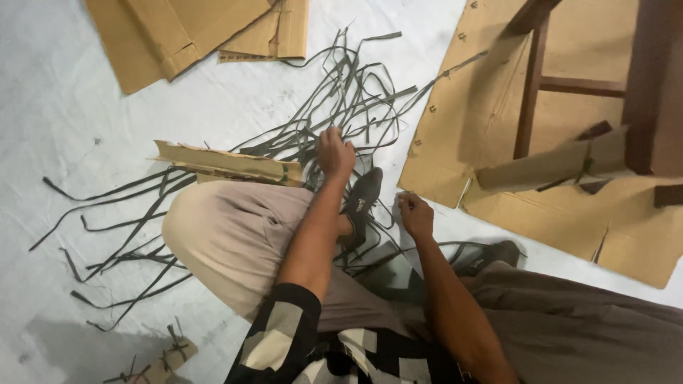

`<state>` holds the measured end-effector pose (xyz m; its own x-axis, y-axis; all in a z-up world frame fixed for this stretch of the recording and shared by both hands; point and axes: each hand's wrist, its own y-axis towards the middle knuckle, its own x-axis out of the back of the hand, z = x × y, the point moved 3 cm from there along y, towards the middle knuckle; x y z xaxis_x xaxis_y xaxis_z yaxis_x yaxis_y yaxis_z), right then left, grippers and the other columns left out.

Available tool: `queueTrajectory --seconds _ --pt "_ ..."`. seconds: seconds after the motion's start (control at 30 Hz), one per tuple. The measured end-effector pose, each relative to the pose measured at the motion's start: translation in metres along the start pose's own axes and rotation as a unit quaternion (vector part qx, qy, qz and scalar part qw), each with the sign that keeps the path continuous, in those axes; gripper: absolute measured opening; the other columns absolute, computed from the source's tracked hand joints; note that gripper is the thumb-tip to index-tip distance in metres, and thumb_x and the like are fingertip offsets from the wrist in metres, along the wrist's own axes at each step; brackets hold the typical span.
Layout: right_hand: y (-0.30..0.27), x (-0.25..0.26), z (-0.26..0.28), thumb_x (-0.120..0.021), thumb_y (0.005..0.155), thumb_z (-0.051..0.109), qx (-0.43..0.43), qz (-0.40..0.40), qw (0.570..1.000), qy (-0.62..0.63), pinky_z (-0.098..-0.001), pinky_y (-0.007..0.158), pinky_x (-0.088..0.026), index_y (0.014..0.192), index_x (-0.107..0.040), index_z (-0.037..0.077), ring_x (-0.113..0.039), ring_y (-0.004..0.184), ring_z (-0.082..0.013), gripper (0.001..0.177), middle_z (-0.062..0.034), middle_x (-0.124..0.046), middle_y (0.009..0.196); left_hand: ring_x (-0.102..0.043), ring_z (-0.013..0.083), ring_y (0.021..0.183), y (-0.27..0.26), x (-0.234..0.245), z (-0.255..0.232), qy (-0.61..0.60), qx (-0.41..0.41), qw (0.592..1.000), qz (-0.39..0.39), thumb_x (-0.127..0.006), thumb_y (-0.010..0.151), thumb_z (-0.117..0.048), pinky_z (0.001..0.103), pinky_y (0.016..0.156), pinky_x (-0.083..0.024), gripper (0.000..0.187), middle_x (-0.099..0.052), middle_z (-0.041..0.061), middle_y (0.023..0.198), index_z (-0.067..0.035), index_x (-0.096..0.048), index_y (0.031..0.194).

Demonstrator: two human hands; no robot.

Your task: Wrap the legs of a wooden chair with protective cardboard strips and plastic ties.

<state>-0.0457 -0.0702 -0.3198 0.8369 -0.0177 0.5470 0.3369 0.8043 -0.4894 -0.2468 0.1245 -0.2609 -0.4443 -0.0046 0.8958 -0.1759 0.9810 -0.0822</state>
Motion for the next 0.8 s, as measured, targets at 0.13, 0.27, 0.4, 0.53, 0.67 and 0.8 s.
queueTrajectory --seconds 0.13,0.27,0.4,0.53,0.67,0.8 --pt "-0.001 0.000 0.015 -0.063 0.093 0.039 0.022 -0.007 1.000 -0.011 -0.0534 0.096 -0.054 0.109 -0.076 0.020 -0.072 0.101 -0.0392 0.028 -0.0124 -0.077 0.091 -0.025 0.0526 0.147 -0.019 0.038 0.005 0.067 0.022 0.996 0.054 -0.087 0.083 -0.041 0.067 0.111 -0.042 0.099 -0.022 0.026 0.159 -0.010 -0.026 0.155" --pt "-0.001 -0.004 0.015 -0.063 0.094 0.041 0.015 -0.002 1.000 -0.014 -0.0492 0.096 -0.055 0.109 -0.076 0.024 -0.074 0.096 -0.0338 0.027 -0.0099 -0.077 0.087 -0.004 0.0569 0.152 -0.019 0.010 0.031 0.096 0.002 0.990 0.106 -0.083 0.087 -0.041 0.077 0.114 -0.024 0.113 0.000 0.027 0.170 -0.015 -0.007 0.167" --pt "0.006 -0.007 0.009 -0.065 0.092 0.039 -0.017 -0.008 1.000 0.003 -0.0496 0.096 -0.055 0.112 -0.077 0.025 -0.074 0.098 -0.0333 0.027 -0.0073 -0.078 0.090 -0.003 0.0576 0.152 -0.017 0.023 0.032 -0.096 0.031 0.991 0.085 -0.077 0.091 -0.004 0.074 0.115 -0.033 0.112 0.014 0.021 0.170 -0.023 0.003 0.168" --pt "0.008 -0.003 0.016 -0.066 0.093 0.038 -0.039 -0.007 0.999 -0.010 -0.0484 0.096 -0.055 0.113 -0.077 0.028 -0.074 0.098 -0.0304 0.026 -0.0044 -0.079 0.092 -0.026 0.0533 0.148 0.017 -0.013 0.070 0.043 0.061 0.989 0.128 -0.077 0.093 -0.031 0.076 0.107 -0.038 0.102 -0.024 0.028 0.163 -0.018 -0.007 0.167" --pt "0.010 -0.001 0.020 -0.065 0.094 0.041 -0.051 -0.005 0.999 -0.006 -0.0498 0.099 -0.053 0.114 -0.077 0.029 -0.071 0.106 -0.0356 0.026 -0.0077 -0.078 0.099 -0.041 0.0427 0.139 0.037 -0.055 0.115 0.083 0.106 0.976 0.171 -0.064 0.100 -0.028 0.065 0.105 -0.044 0.064 -0.038 0.021 0.149 -0.006 -0.031 0.150" --pt "0.012 -0.002 0.024 -0.066 0.092 0.042 -0.055 -0.007 0.998 0.010 -0.0486 0.101 -0.053 0.113 -0.077 0.029 -0.071 0.107 -0.0353 0.027 -0.0081 -0.078 0.100 -0.056 0.0362 0.127 0.042 -0.045 0.119 0.130 0.125 0.963 0.199 -0.062 0.100 -0.026 0.058 0.099 -0.052 0.057 -0.053 0.019 0.139 -0.007 -0.040 0.148"
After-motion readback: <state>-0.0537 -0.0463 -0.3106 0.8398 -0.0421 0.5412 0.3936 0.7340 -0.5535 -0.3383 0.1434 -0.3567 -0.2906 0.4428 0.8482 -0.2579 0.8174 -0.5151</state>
